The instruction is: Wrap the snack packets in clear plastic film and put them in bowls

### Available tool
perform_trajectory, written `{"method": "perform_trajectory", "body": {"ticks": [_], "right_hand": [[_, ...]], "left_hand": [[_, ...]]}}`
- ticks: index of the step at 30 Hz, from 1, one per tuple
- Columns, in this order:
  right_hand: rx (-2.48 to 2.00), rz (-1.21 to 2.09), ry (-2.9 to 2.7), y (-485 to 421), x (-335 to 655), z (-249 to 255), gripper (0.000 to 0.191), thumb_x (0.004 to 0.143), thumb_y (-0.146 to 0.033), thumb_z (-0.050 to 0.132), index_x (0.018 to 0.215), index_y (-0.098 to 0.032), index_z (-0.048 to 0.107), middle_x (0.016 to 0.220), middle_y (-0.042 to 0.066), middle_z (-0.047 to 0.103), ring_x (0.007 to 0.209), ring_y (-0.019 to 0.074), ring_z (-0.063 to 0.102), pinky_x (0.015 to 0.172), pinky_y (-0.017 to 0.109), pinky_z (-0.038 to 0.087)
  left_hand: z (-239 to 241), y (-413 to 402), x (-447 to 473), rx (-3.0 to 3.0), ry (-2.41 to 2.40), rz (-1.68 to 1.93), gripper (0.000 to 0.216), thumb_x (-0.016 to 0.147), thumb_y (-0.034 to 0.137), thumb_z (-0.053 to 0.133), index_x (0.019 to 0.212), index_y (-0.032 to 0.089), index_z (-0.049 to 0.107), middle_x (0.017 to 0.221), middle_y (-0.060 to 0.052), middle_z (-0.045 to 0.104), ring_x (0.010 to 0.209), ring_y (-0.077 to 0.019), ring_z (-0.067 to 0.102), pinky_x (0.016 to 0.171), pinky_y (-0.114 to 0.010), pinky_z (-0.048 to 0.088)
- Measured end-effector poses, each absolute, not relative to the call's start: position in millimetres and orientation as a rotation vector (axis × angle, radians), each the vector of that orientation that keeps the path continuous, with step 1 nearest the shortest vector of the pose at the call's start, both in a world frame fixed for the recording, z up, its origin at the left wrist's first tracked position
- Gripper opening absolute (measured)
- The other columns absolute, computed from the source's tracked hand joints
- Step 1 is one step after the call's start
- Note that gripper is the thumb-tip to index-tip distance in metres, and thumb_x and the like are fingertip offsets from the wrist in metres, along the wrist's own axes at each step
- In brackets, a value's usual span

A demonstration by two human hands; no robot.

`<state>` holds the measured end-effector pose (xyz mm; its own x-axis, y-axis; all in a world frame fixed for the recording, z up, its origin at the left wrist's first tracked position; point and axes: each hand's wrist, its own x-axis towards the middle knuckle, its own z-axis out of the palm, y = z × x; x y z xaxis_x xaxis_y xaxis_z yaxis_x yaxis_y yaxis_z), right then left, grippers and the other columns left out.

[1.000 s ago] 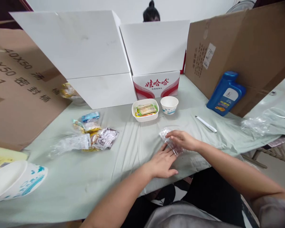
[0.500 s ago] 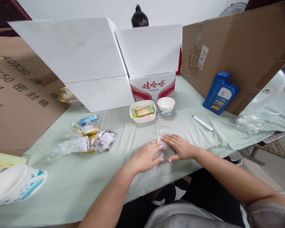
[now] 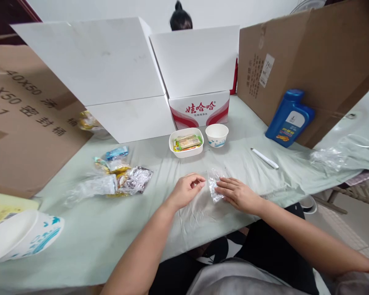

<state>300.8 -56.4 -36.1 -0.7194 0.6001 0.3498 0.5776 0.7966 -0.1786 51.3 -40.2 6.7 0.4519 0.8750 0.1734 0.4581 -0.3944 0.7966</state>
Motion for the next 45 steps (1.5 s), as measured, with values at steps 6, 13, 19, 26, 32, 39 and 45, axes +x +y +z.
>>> {"method": "perform_trajectory", "body": {"ticks": [6,13,19,26,32,39,45], "right_hand": [[-0.846,-0.131,-2.561,-82.6,303.5,-42.0,0.037,0.096,-0.02,0.048,0.132,-0.015,0.057,0.137,0.013,0.058,0.133,0.0272,0.047,0.105,0.046,0.044],[-0.767,-0.029,-2.416,-119.5,321.2,-34.0,0.018,0.093,-0.024,0.057,0.107,-0.017,0.065,0.088,0.007,0.071,0.084,0.0192,0.065,0.074,0.034,0.05],[-1.021,0.029,-2.21,-106.3,306.1,-31.3,0.032,0.09,-0.031,0.062,0.119,-0.02,0.057,0.105,0.012,0.066,0.098,0.027,0.059,0.084,0.045,0.049],[-1.022,0.222,-2.166,-85.3,290.0,-32.4,0.044,0.091,-0.03,0.059,0.132,-0.021,0.046,0.12,0.014,0.062,0.116,0.0284,0.057,0.093,0.049,0.05],[-0.927,0.248,-2.13,-79.1,284.2,-27.2,0.018,0.093,-0.018,0.052,0.11,-0.021,0.056,0.099,0.009,0.068,0.096,0.0225,0.064,0.083,0.042,0.054],[-0.871,0.481,-2.082,-86.0,293.6,-26.5,0.021,0.094,-0.023,0.052,0.115,-0.023,0.052,0.092,0.006,0.065,0.083,0.018,0.065,0.073,0.033,0.056],[-0.827,0.728,-2.13,-84.1,295.5,-25.2,0.057,0.088,-0.03,0.063,0.138,-0.023,0.038,0.128,0.014,0.055,0.108,0.0224,0.061,0.088,0.038,0.055]], "left_hand": [[-21.7,-35.0,72.6,2.418,0.953,0.755,0.022,0.094,0.019,0.047,0.099,0.02,0.068,0.11,-0.007,0.072,0.111,-0.0222,0.062,0.098,-0.042,0.047],[-32.9,-32.8,74.8,2.603,1.078,0.693,0.017,0.086,0.018,0.059,0.101,0.021,0.066,0.118,-0.006,0.066,0.114,-0.0234,0.058,0.096,-0.043,0.045],[-28.3,-37.0,76.3,2.656,1.081,0.572,0.026,0.089,0.02,0.054,0.113,0.022,0.063,0.129,-0.007,0.062,0.122,-0.0256,0.052,0.1,-0.045,0.042],[-31.5,-37.2,75.0,2.626,1.09,0.632,0.028,0.086,0.012,0.051,0.112,0.02,0.058,0.132,-0.009,0.059,0.122,-0.025,0.053,0.099,-0.043,0.042],[-32.5,-37.1,73.6,2.62,1.095,0.627,0.022,0.088,0.01,0.046,0.104,0.018,0.058,0.13,-0.01,0.06,0.119,-0.0245,0.055,0.096,-0.042,0.043],[-29.6,-36.4,75.6,2.637,1.105,0.578,0.017,0.089,0.013,0.046,0.098,0.018,0.059,0.126,-0.01,0.062,0.115,-0.025,0.057,0.094,-0.043,0.043],[-30.0,-36.8,75.6,2.649,1.122,0.564,0.028,0.088,0.011,0.046,0.11,0.021,0.061,0.132,-0.007,0.059,0.121,-0.0242,0.053,0.098,-0.043,0.042]]}}
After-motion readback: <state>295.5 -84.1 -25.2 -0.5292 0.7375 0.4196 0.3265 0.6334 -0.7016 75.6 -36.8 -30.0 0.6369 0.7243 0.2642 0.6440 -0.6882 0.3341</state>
